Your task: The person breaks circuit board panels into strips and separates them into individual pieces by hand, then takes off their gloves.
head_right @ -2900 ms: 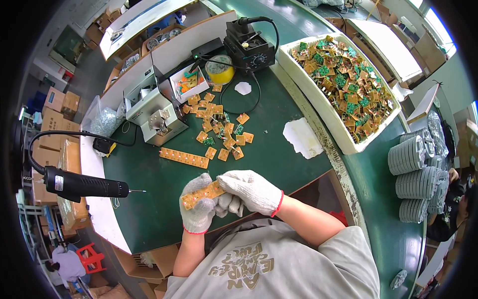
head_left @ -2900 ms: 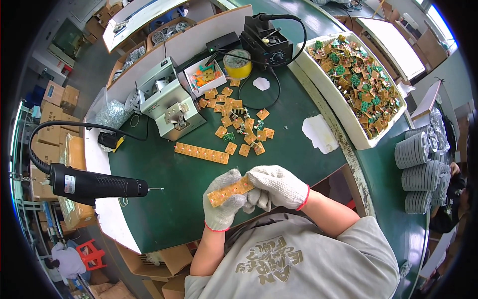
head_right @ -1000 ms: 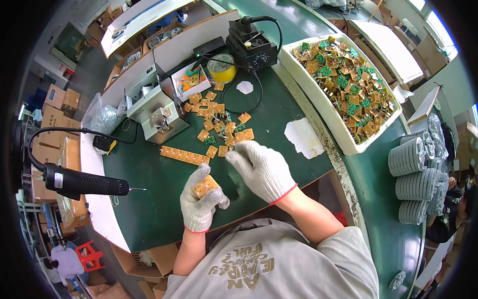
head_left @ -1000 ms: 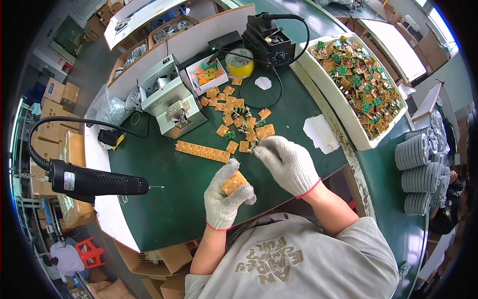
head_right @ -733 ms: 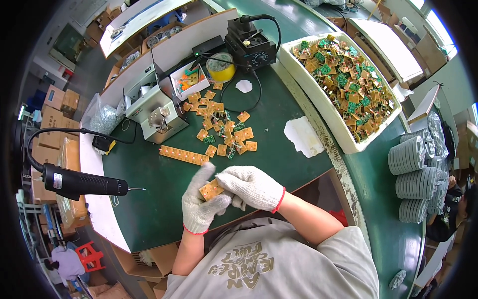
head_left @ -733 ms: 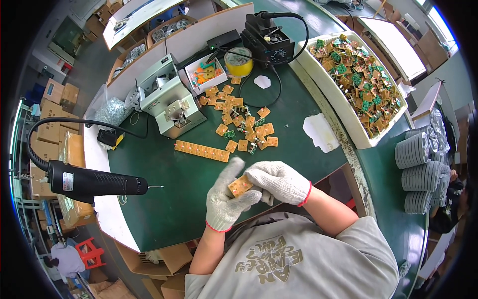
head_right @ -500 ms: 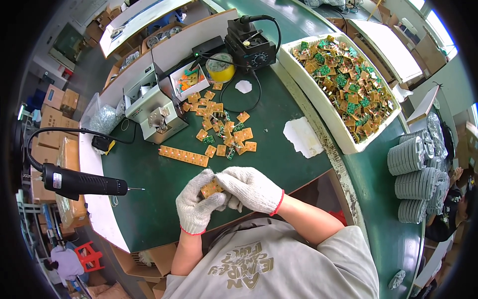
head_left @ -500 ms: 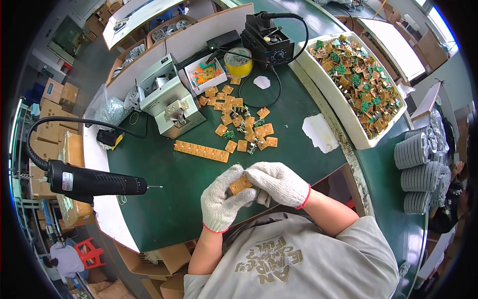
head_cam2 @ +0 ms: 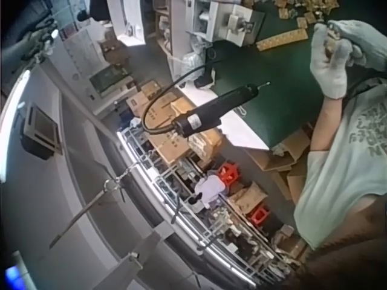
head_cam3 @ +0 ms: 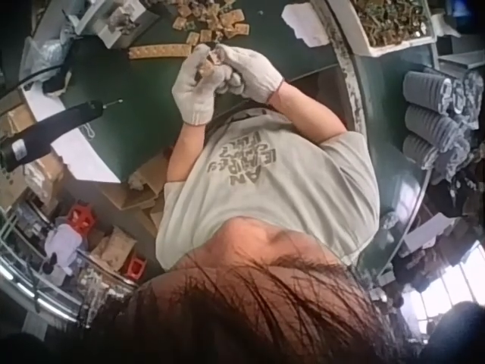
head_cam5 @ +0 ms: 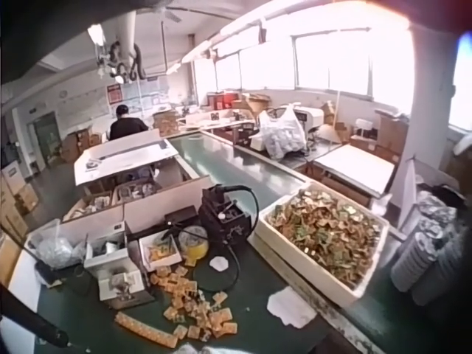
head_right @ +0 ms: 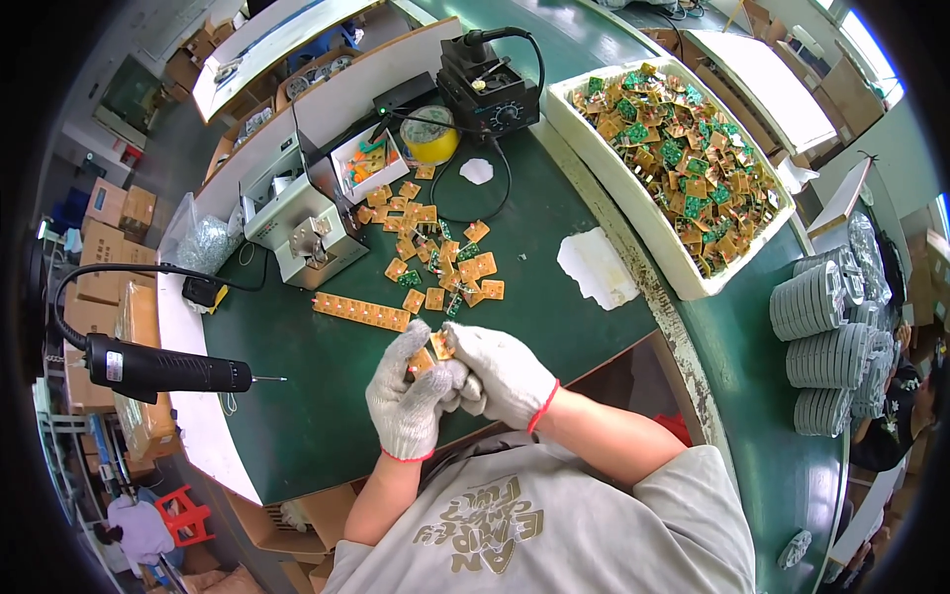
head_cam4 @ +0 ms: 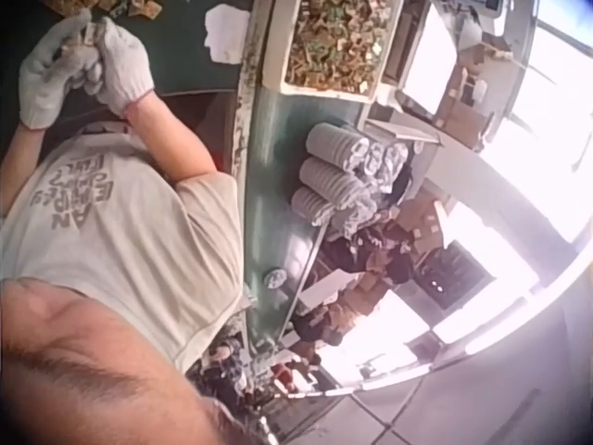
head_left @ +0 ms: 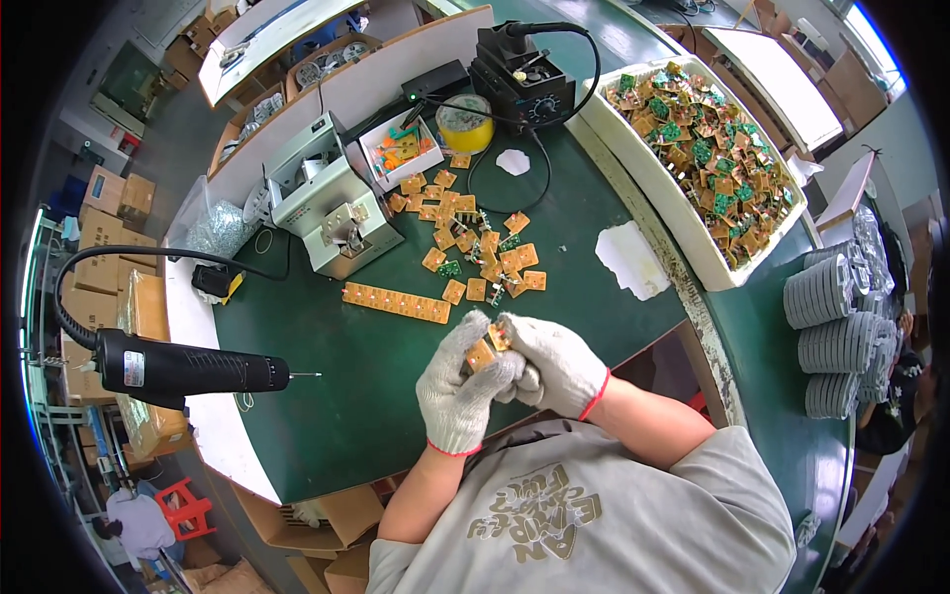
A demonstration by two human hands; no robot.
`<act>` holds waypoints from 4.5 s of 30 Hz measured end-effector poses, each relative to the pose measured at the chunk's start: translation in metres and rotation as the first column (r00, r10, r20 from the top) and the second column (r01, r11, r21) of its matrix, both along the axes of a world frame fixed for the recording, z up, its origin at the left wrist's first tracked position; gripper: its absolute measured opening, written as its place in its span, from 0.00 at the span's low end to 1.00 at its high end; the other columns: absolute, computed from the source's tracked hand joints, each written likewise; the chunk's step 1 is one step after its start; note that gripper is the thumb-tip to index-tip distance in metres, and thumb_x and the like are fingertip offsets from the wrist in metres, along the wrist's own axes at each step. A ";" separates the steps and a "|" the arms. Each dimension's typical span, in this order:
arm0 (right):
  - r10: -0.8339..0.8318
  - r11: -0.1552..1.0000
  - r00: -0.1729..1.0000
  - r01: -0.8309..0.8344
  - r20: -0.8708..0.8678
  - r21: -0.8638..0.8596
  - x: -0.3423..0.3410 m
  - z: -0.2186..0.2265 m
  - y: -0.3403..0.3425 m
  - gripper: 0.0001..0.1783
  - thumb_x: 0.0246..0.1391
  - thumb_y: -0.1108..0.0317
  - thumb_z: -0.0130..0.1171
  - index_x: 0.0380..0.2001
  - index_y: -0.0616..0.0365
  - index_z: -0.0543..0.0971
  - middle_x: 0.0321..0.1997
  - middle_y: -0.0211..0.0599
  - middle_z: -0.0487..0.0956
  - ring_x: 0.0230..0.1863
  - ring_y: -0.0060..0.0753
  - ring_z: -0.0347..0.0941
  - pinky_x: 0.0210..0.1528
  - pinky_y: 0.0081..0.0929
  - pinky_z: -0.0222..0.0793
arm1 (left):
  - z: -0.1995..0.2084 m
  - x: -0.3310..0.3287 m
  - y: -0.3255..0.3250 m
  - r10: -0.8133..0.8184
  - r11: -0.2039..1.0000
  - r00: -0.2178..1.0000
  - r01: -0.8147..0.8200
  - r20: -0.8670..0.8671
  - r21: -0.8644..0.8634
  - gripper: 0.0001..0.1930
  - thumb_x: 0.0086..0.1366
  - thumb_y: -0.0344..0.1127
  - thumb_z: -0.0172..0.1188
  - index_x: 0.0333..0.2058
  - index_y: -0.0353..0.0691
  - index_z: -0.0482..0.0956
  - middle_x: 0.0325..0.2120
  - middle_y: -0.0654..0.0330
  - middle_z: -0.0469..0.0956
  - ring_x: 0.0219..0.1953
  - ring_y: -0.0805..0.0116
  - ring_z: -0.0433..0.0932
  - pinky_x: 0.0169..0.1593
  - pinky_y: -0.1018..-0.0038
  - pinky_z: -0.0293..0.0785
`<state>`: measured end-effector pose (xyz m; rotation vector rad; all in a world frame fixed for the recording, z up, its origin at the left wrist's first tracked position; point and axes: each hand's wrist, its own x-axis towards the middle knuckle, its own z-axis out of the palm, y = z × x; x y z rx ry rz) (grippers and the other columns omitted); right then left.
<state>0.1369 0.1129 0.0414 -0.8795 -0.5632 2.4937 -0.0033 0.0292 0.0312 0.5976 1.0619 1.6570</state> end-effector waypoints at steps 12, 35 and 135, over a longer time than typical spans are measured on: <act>-0.552 0.211 0.572 -0.608 0.606 0.766 -0.008 0.011 0.083 0.23 0.63 0.54 0.65 0.47 0.65 0.79 0.23 0.34 0.81 0.23 0.35 0.78 0.30 0.29 0.73 | 0.037 -0.061 0.108 -0.426 0.876 0.007 -0.248 -0.905 -0.414 0.35 0.66 0.62 0.61 0.62 0.42 0.75 0.38 0.50 0.85 0.35 0.51 0.82 0.44 0.61 0.77; -0.848 -0.158 0.505 -0.530 0.160 0.833 -0.008 -0.022 0.038 0.37 0.42 0.54 0.77 0.54 0.58 0.77 0.60 0.45 0.78 0.62 0.55 0.73 0.63 0.46 0.69 | -0.008 -0.105 0.005 -0.123 0.971 -0.483 -0.238 -0.867 -0.005 0.15 0.67 0.38 0.59 0.50 0.43 0.81 0.52 0.54 0.81 0.53 0.50 0.78 0.59 0.57 0.73; -0.061 0.980 0.996 0.049 -0.057 -0.195 -0.022 -0.009 0.016 0.17 0.71 0.52 0.57 0.40 0.56 0.77 0.24 0.28 0.74 0.23 0.17 0.67 0.22 0.19 0.70 | -0.015 -0.030 -0.013 -0.025 1.000 0.968 0.020 0.248 0.023 0.32 0.63 0.32 0.71 0.65 0.41 0.70 0.33 0.53 0.81 0.24 0.71 0.74 0.25 0.77 0.71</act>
